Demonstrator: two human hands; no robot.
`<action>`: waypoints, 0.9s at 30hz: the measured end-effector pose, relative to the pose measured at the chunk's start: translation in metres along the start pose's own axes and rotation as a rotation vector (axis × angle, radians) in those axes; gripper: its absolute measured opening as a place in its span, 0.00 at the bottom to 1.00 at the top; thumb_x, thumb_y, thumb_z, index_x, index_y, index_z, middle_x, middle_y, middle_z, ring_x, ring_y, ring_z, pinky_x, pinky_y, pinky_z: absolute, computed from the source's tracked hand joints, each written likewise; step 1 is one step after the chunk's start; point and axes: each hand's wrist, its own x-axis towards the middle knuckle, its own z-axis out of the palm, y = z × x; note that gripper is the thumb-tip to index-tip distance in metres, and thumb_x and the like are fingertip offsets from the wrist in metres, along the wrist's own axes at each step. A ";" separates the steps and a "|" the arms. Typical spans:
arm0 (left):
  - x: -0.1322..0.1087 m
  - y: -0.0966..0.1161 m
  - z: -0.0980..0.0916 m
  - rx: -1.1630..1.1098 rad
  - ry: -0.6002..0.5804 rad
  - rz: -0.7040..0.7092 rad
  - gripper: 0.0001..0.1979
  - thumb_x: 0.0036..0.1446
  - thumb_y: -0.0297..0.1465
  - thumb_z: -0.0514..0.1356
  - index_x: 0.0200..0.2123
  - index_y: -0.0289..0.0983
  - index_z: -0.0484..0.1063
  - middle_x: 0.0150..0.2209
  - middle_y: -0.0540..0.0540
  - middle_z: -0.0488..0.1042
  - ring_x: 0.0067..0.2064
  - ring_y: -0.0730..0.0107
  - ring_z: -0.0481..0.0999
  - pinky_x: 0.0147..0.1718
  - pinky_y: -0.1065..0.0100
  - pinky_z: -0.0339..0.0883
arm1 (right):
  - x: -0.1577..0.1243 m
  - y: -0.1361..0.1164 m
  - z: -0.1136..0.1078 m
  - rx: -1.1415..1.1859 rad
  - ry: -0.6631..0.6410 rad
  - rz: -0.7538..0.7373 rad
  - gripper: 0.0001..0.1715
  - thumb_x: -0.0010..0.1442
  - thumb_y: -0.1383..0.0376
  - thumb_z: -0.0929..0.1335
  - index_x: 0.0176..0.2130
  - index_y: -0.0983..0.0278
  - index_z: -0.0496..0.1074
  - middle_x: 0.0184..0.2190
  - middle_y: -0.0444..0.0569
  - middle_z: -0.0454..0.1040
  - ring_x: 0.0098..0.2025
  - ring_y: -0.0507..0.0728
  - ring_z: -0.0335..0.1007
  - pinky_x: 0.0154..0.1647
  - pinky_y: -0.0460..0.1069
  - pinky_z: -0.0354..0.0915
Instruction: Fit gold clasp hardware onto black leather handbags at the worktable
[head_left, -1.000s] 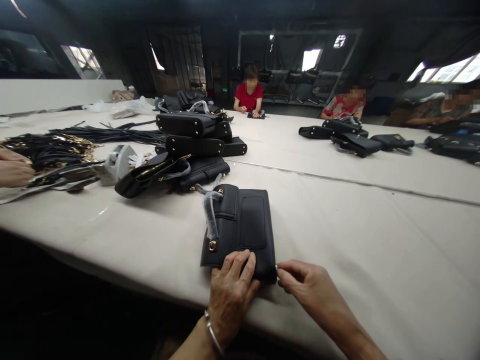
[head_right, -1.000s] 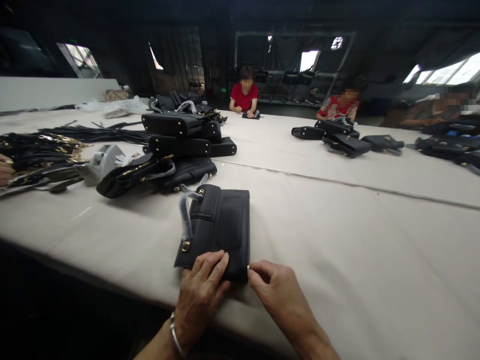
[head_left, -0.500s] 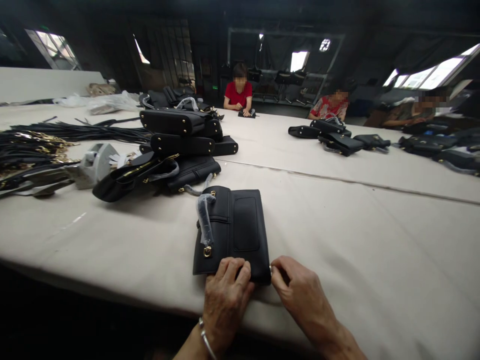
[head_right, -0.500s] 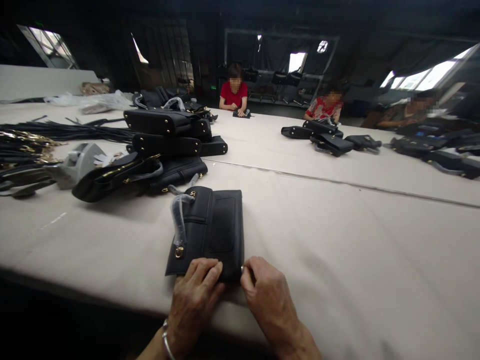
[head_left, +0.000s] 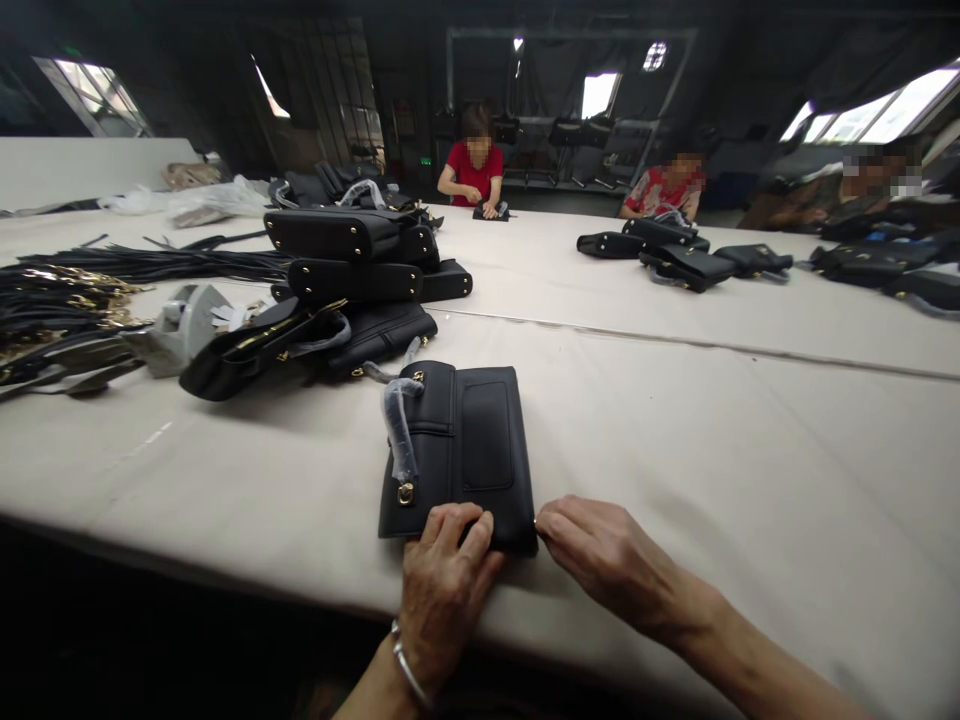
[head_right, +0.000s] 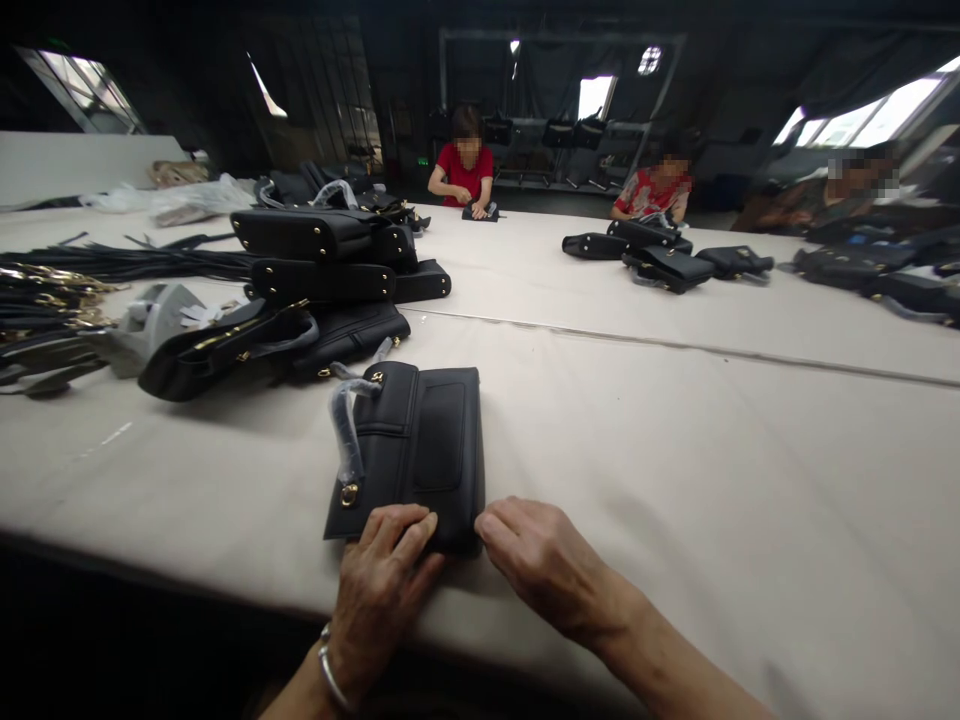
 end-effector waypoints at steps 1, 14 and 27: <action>0.000 0.000 0.001 0.002 -0.005 -0.002 0.11 0.68 0.34 0.52 0.47 0.36 0.71 0.42 0.43 0.74 0.44 0.59 0.70 0.36 0.63 0.62 | 0.002 0.002 0.000 -0.019 -0.026 -0.035 0.14 0.65 0.73 0.60 0.32 0.62 0.70 0.25 0.44 0.69 0.26 0.53 0.64 0.29 0.48 0.62; 0.003 0.000 0.002 0.034 -0.012 -0.030 0.09 0.66 0.32 0.56 0.47 0.36 0.71 0.41 0.43 0.73 0.43 0.60 0.70 0.35 0.64 0.65 | 0.000 0.007 0.029 0.217 0.136 0.300 0.07 0.55 0.72 0.62 0.30 0.60 0.61 0.24 0.41 0.67 0.25 0.50 0.65 0.28 0.44 0.63; 0.002 0.000 0.004 0.022 -0.014 -0.039 0.09 0.65 0.31 0.57 0.48 0.36 0.70 0.41 0.43 0.73 0.43 0.60 0.70 0.37 0.63 0.68 | -0.004 0.001 0.031 0.359 0.196 0.581 0.06 0.54 0.69 0.64 0.26 0.61 0.65 0.21 0.41 0.68 0.22 0.51 0.65 0.24 0.45 0.62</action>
